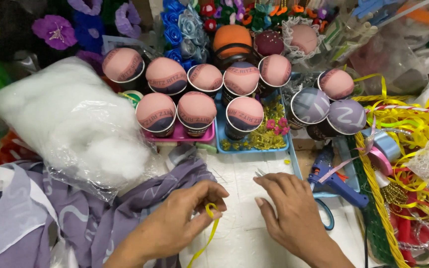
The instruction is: The person is tying a small yellow ribbon and then cutting it with scissors as part of a handicraft project.
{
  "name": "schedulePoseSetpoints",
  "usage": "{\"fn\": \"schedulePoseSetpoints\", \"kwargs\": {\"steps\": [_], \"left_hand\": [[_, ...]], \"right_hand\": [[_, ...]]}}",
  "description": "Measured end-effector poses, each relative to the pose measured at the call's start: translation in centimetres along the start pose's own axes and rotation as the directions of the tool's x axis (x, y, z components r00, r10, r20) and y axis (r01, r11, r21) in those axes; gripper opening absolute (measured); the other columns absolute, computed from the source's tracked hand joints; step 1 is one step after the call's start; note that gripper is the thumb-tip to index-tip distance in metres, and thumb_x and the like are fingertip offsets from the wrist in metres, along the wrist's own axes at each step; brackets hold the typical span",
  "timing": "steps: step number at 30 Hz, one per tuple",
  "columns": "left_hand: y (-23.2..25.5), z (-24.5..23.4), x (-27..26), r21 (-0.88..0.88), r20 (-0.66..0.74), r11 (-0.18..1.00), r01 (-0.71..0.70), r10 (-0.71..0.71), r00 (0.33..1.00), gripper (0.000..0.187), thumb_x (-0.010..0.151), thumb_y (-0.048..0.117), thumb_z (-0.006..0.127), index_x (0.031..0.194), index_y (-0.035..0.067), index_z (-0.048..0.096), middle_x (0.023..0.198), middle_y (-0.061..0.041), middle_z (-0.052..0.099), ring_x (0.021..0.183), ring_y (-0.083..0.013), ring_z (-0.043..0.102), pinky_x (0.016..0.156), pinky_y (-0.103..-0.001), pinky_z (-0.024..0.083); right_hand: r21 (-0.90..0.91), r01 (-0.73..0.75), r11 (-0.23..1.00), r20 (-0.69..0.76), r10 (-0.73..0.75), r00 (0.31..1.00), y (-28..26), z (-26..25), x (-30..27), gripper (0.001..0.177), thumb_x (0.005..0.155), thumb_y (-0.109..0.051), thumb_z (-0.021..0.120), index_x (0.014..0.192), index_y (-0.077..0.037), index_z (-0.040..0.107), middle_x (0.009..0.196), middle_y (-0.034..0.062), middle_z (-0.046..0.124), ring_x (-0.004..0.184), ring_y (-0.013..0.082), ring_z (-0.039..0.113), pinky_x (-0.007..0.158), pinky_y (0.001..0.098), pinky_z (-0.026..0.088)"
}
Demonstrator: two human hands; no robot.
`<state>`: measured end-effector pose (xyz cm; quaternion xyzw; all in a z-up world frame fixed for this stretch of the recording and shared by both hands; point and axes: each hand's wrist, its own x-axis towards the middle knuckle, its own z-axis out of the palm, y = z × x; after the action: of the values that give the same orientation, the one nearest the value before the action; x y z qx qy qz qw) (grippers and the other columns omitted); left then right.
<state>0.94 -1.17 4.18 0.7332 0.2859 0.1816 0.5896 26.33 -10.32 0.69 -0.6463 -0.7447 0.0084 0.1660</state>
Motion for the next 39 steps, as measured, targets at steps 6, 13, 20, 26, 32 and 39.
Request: {"fn": "schedulePoseSetpoints", "kwargs": {"steps": [6,13,20,26,32,39], "left_hand": [[-2.7,0.0,0.1,-0.465,-0.153,0.865,0.19,-0.29,0.945,0.012,0.091,0.003,0.07,0.101,0.0,0.074,0.077,-0.013,0.078,0.066,-0.0164,0.073,0.068,-0.025,0.061],[-4.5,-0.1,0.9,-0.294,-0.278,0.92,0.26,-0.342,0.897,0.012,0.094,0.018,0.072,0.096,0.007,0.076,0.064,-0.005,0.072,0.058,-0.0075,0.063,0.058,-0.024,0.056],[-5.9,1.7,2.0,0.013,-0.303,0.912,0.41,-0.387,0.871,0.012,0.093,0.026,0.068,0.085,0.017,0.069,0.073,0.002,0.081,0.063,-0.011,0.079,0.066,-0.025,0.054],[-8.4,2.2,1.6,0.262,-0.485,0.904,0.339,-0.181,0.855,0.013,0.093,0.029,0.061,0.09,0.019,0.067,0.077,0.004,0.082,0.073,-0.0284,0.076,0.072,-0.043,0.051],[-12.1,1.7,0.5,0.527,-0.585,0.821,0.218,0.166,0.794,0.026,0.091,0.012,0.059,0.116,0.008,0.062,0.123,-0.011,0.071,0.105,-0.0334,0.07,0.084,-0.05,0.051],[-14.0,-0.5,-0.8,0.918,-0.395,0.262,0.298,0.539,0.743,0.009,0.103,0.017,0.059,0.095,0.012,0.058,0.081,-0.005,0.057,0.07,-0.0238,0.059,0.051,-0.036,0.05]], "right_hand": [[0.086,-0.037,0.996,0.044,0.033,0.998,-0.1,1.3,2.1,0.033,0.098,-0.032,0.056,0.126,-0.017,0.065,0.113,0.0035,0.069,0.102,0.0275,0.063,0.082,0.044,0.044],[-0.133,0.079,0.988,0.16,-0.057,0.985,-2.9,4.5,4.6,0.022,0.096,-0.033,0.055,0.102,-0.015,0.065,0.095,0.0077,0.068,0.088,0.0329,0.061,0.08,0.0469,0.042],[-0.47,0.25,0.847,0.285,-0.123,0.951,-3.5,9.4,6.0,0.015,0.086,-0.022,0.046,0.093,-0.016,0.058,0.084,0.0093,0.064,0.077,0.0314,0.058,0.074,0.0446,0.038],[-0.538,0.344,0.77,0.367,-0.154,0.917,-3.4,10.0,6.2,0.015,0.089,-0.018,0.043,0.096,-0.016,0.057,0.082,0.0074,0.063,0.076,0.0282,0.059,0.073,0.0428,0.038],[-0.443,0.2,0.874,0.422,0.007,0.906,-0.6,7.2,6.1,0.019,0.087,-0.011,0.036,0.092,-0.012,0.054,0.081,0.012,0.062,0.073,0.0294,0.057,0.076,0.0438,0.039],[-0.497,0.124,0.859,0.214,-0.017,0.977,2.0,6.7,4.9,0.016,0.086,-0.009,0.037,0.083,-0.013,0.052,0.075,0.0122,0.061,0.066,0.0318,0.056,0.069,0.0436,0.036]]}}
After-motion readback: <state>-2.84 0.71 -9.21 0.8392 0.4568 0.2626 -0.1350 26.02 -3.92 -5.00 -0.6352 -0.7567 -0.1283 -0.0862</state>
